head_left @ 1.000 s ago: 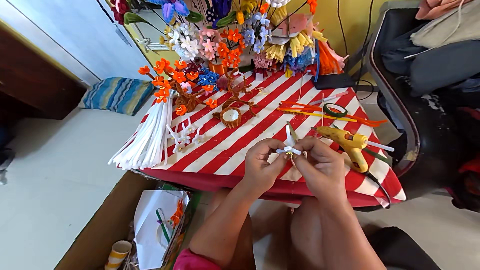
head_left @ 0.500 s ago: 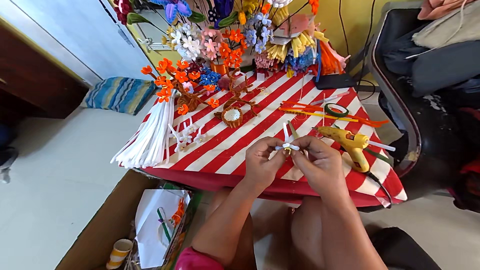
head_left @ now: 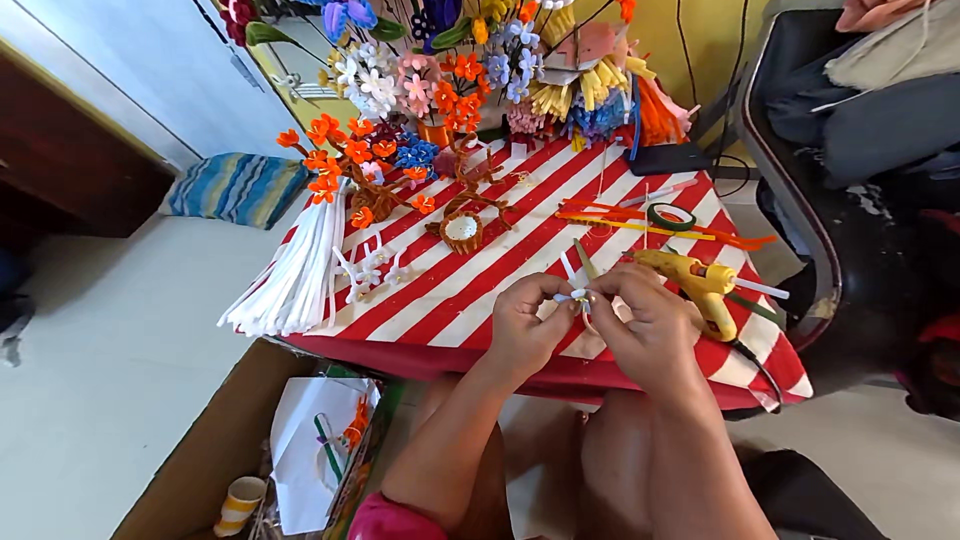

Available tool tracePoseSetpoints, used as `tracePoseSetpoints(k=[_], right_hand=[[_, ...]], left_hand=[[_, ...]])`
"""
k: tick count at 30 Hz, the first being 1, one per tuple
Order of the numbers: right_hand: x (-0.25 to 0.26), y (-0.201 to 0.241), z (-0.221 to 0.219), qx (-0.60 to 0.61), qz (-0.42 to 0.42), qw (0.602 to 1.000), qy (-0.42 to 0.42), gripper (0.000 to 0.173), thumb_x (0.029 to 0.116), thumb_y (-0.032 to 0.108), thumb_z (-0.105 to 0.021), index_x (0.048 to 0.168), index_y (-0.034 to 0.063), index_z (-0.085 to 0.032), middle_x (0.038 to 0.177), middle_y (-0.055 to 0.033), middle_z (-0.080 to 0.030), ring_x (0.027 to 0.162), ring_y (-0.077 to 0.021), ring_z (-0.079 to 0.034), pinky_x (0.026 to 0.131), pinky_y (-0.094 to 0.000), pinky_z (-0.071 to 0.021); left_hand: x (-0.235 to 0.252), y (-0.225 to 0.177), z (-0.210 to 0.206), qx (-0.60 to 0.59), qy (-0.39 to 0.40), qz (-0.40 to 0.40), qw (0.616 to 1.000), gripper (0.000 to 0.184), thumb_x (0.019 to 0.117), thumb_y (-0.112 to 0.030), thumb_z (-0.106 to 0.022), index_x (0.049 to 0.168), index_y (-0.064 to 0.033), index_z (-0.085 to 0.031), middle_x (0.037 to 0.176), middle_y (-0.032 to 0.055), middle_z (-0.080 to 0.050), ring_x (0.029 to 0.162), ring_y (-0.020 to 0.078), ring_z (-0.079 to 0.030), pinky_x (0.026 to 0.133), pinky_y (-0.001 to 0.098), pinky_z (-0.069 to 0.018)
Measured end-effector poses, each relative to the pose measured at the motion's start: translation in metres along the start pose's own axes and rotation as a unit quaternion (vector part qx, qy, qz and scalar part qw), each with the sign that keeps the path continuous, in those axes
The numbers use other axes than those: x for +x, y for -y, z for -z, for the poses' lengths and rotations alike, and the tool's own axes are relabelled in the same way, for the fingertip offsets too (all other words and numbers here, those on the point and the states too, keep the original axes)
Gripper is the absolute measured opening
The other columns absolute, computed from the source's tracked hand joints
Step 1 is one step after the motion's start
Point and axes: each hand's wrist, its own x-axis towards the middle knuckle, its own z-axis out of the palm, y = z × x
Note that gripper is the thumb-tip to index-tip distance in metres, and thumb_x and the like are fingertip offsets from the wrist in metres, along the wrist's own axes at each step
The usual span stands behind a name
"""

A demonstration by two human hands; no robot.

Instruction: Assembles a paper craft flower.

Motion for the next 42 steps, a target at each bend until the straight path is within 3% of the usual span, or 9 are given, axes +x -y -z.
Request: tracePoseSetpoints(k=[9,13,16,22,27,36,42], right_hand=[[-0.001,0.003,-0.011,0.012,-0.010,1.000,-0.025,0.016,0.0936,0.010,-0.057,0.087,0.0042,-0.070,0.082,-0.0020,-0.069,0.088,-0.0064,-0.065,0.099,-0.0295,-0.0461],[0.000,0.002,-0.014,0.149,-0.051,0.987,-0.015,0.014,0.0960,0.006,-0.056,0.097,0.0006,-0.068,0.091,0.0002,-0.068,0.087,0.0008,-0.063,0.082,-0.0160,-0.0534],[0.001,0.007,-0.016,0.216,-0.111,0.970,-0.001,0.017,0.0919,0.005,-0.056,0.106,0.0001,-0.064,0.094,0.0018,-0.068,0.085,0.0008,-0.064,0.078,-0.0159,-0.0541],[0.001,0.009,-0.021,0.212,-0.169,0.962,0.016,0.008,0.0913,0.006,-0.058,0.099,0.0045,-0.062,0.087,0.0038,-0.065,0.079,0.0024,-0.061,0.072,-0.0133,-0.0515],[0.002,0.008,-0.020,0.215,-0.167,0.962,0.004,0.007,0.0926,0.005,-0.058,0.096,0.0051,-0.064,0.086,0.0051,-0.066,0.076,0.0033,-0.061,0.070,-0.0128,-0.0512],[0.002,0.004,-0.022,0.249,-0.163,0.954,-0.028,0.011,0.0914,0.001,-0.056,0.099,0.0042,-0.064,0.088,0.0035,-0.068,0.079,-0.0003,-0.064,0.074,-0.0165,-0.0545],[0.003,0.000,-0.018,0.244,-0.149,0.958,-0.026,0.013,0.0908,0.001,-0.055,0.099,0.0035,-0.064,0.089,0.0036,-0.068,0.081,-0.0006,-0.065,0.076,-0.0177,-0.0557]], left_hand=[[0.000,0.004,0.002,0.052,-0.016,-0.053,0.997,0.007,0.0878,0.003,-0.064,0.092,0.0058,-0.069,0.089,0.0050,-0.070,0.084,0.0028,-0.066,0.080,0.0212,-0.0571],[0.000,0.002,-0.002,-0.024,-0.062,-0.009,0.998,0.012,0.0867,0.009,-0.064,0.096,0.0039,-0.070,0.090,0.0003,-0.072,0.082,0.0021,-0.068,0.079,0.0222,-0.0587],[0.001,0.001,-0.005,-0.080,-0.098,0.023,0.992,0.014,0.0887,0.011,-0.064,0.097,0.0020,-0.070,0.089,-0.0002,-0.073,0.080,0.0029,-0.069,0.077,0.0223,-0.0588],[0.001,0.003,-0.007,-0.108,-0.124,0.034,0.986,0.013,0.0906,0.009,-0.064,0.099,0.0006,-0.071,0.091,0.0008,-0.073,0.082,0.0043,-0.069,0.080,0.0231,-0.0585],[0.000,0.005,-0.009,-0.126,-0.112,0.046,0.985,0.016,0.0933,0.008,-0.059,0.101,-0.0012,-0.069,0.095,0.0000,-0.072,0.089,0.0052,-0.069,0.085,0.0258,-0.0582],[0.000,0.006,-0.008,-0.126,-0.084,0.049,0.987,0.016,0.0937,0.006,-0.057,0.100,-0.0010,-0.070,0.096,0.0009,-0.069,0.089,0.0068,-0.067,0.084,0.0269,-0.0581],[0.001,0.008,0.001,-0.128,-0.030,0.062,0.989,0.033,0.1027,-0.013,-0.040,0.101,-0.0071,-0.073,0.099,-0.0029,-0.068,0.094,0.0070,-0.064,0.088,0.0292,-0.0546]])
